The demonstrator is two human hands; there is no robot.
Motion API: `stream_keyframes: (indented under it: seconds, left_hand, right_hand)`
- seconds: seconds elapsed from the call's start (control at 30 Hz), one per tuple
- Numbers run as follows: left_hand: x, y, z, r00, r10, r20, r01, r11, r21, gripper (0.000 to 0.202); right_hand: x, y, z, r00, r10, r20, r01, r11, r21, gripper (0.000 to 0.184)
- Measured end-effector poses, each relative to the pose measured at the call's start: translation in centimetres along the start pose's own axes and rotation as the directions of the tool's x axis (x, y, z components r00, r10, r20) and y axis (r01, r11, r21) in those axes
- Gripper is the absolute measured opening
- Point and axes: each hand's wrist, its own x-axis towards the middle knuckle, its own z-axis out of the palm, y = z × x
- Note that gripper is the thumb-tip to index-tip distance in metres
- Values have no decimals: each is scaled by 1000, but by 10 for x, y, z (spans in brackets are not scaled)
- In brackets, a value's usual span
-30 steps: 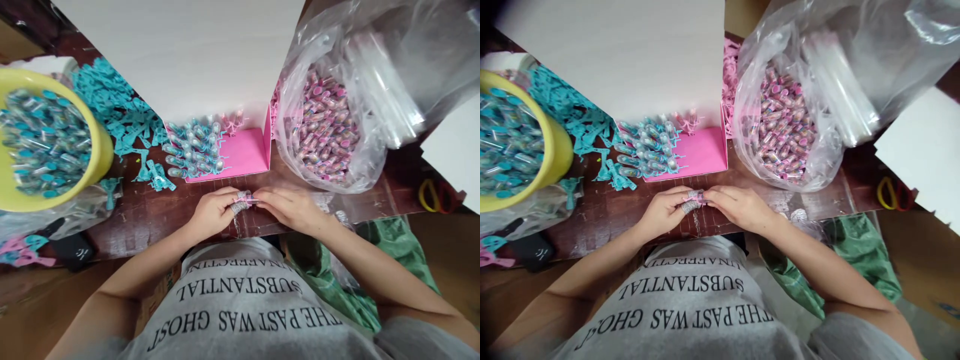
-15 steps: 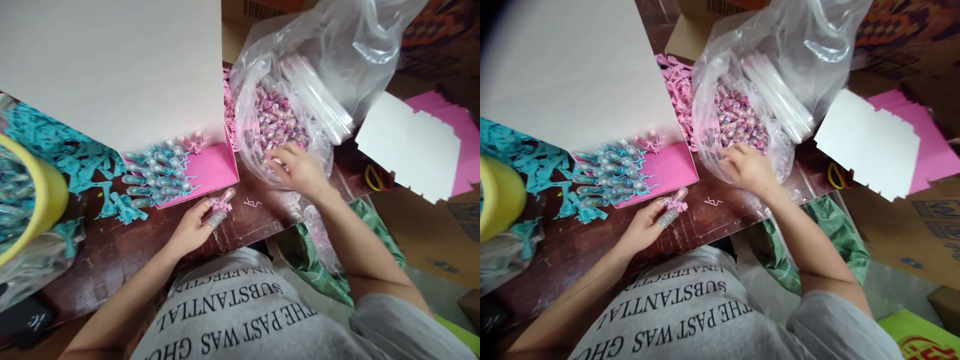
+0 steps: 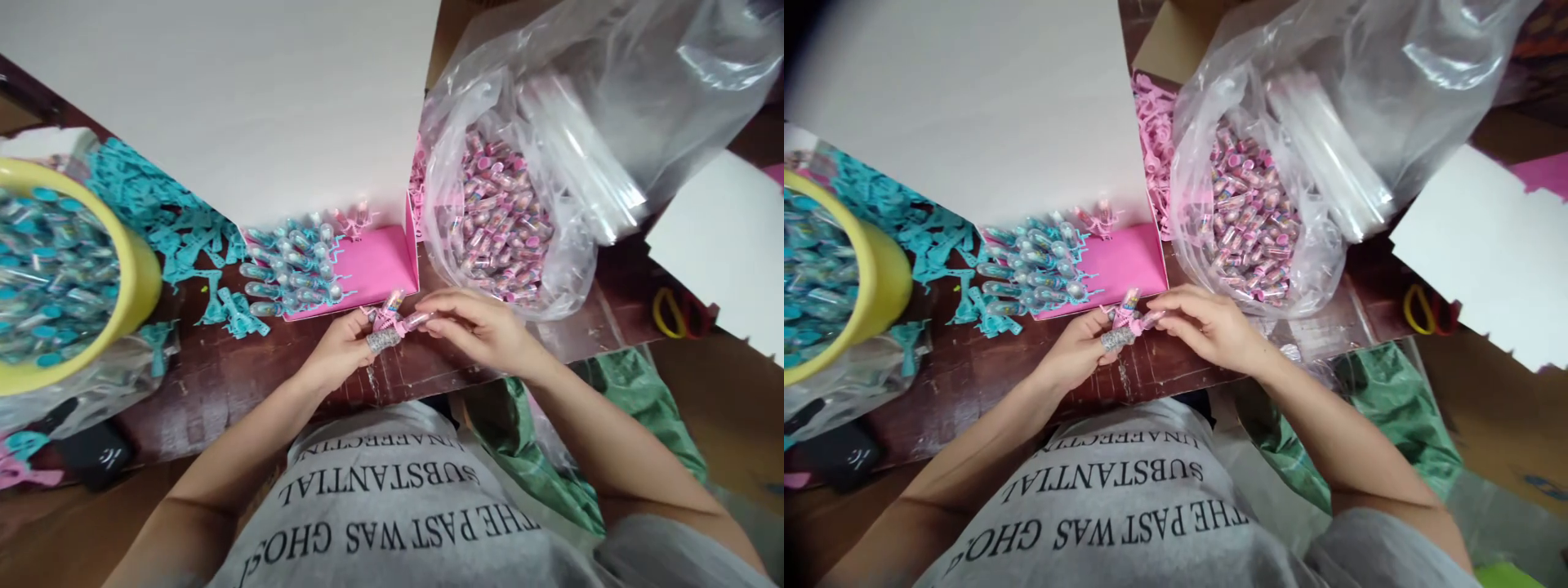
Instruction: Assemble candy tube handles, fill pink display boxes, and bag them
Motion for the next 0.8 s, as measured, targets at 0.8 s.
stream_keyframes:
  seconds: [0.8]
  left_hand:
    - [-26,24,-11,798,601,34,-483,606,632,25]
  right_hand:
    - [26,-16,10,987,131,96,-139,987,79,81]
